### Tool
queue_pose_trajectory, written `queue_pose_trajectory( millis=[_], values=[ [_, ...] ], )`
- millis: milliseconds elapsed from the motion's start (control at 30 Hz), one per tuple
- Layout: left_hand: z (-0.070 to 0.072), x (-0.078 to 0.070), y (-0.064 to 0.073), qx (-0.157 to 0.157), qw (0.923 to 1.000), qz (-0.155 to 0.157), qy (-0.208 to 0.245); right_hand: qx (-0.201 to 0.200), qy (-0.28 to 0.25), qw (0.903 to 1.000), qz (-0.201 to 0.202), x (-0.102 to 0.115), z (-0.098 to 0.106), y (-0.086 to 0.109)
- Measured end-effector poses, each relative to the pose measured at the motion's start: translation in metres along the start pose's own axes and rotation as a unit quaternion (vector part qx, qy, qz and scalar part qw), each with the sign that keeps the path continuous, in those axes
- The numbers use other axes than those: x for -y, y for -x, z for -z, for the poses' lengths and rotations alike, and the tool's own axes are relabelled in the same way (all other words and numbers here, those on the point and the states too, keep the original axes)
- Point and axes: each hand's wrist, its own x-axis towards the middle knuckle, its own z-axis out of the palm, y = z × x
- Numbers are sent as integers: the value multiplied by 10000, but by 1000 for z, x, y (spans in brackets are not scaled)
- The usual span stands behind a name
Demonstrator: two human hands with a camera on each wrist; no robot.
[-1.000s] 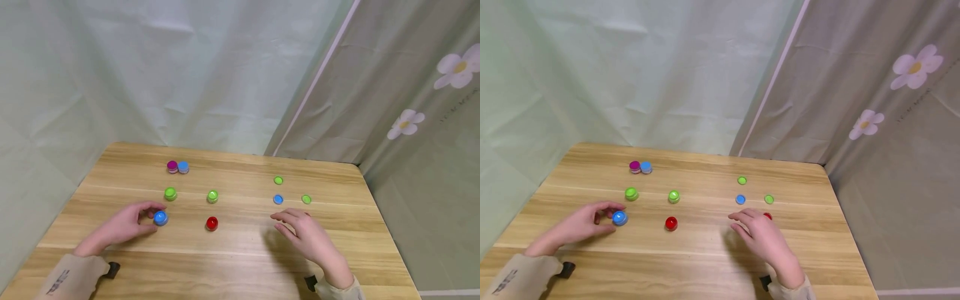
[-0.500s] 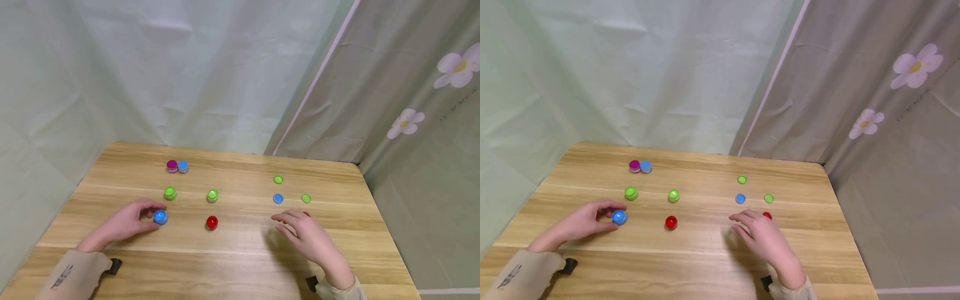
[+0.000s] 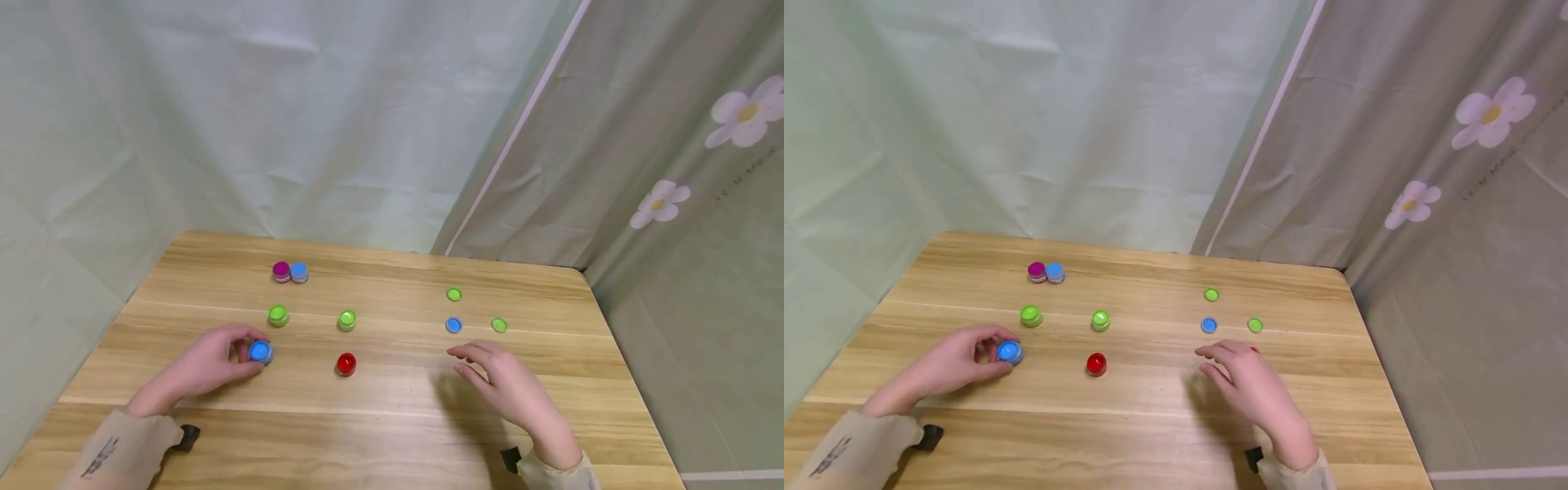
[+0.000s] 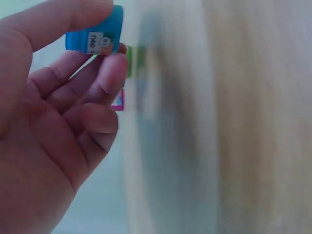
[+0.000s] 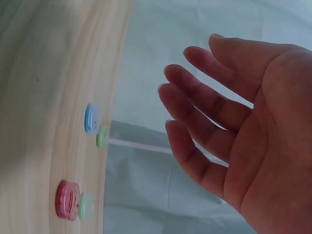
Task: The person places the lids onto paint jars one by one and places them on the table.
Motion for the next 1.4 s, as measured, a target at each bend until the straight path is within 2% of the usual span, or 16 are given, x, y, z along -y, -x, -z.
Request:
queue_pose_trajectory(
  millis=[167, 300, 500, 633, 733, 800, 900, 1000, 1133, 1267, 1400],
  values=[
    [2, -23, 0, -283, 9980, -139, 544, 582, -292, 9957, -656, -14, 7, -4],
    [-2, -51, -8, -600, 9922, -534, 952, 872, -386, 9885, -1178, -26, 17, -9],
    [-12, -92, -24, -880, 9746, -1154, 1705, 833, -585, 9839, -1468, -35, 20, -25],
    [-21, -117, -37, -878, 9633, -1315, 2169, 642, -681, 9837, -1538, -42, 2, -43],
    [-30, -131, -48, -865, 9592, -1344, 2331, 532, -602, 9848, -1538, -47, -15, -52],
    [-35, -136, -54, -889, 9600, -1257, 2338, 498, -504, 9857, -1530, -48, -24, -55],
    [-40, -139, -58, -927, 9627, -858, 2392, 523, -376, 9862, -1527, -49, -33, -59],
    [-42, -139, -58, -1053, 9601, -447, 2550, 565, -327, 9855, -1564, -49, -40, -62],
    [-43, -136, -58, -1245, 9545, -113, 2707, 544, -307, 9837, -1686, -49, -44, -65],
    [-44, -135, -59, -1275, 9542, 87, 2706, 482, -271, 9828, -1764, -49, -45, -65],
    [-43, -135, -60, -1180, 9574, 101, 2633, 441, -242, 9826, -1789, -48, -45, -66]
  ],
)
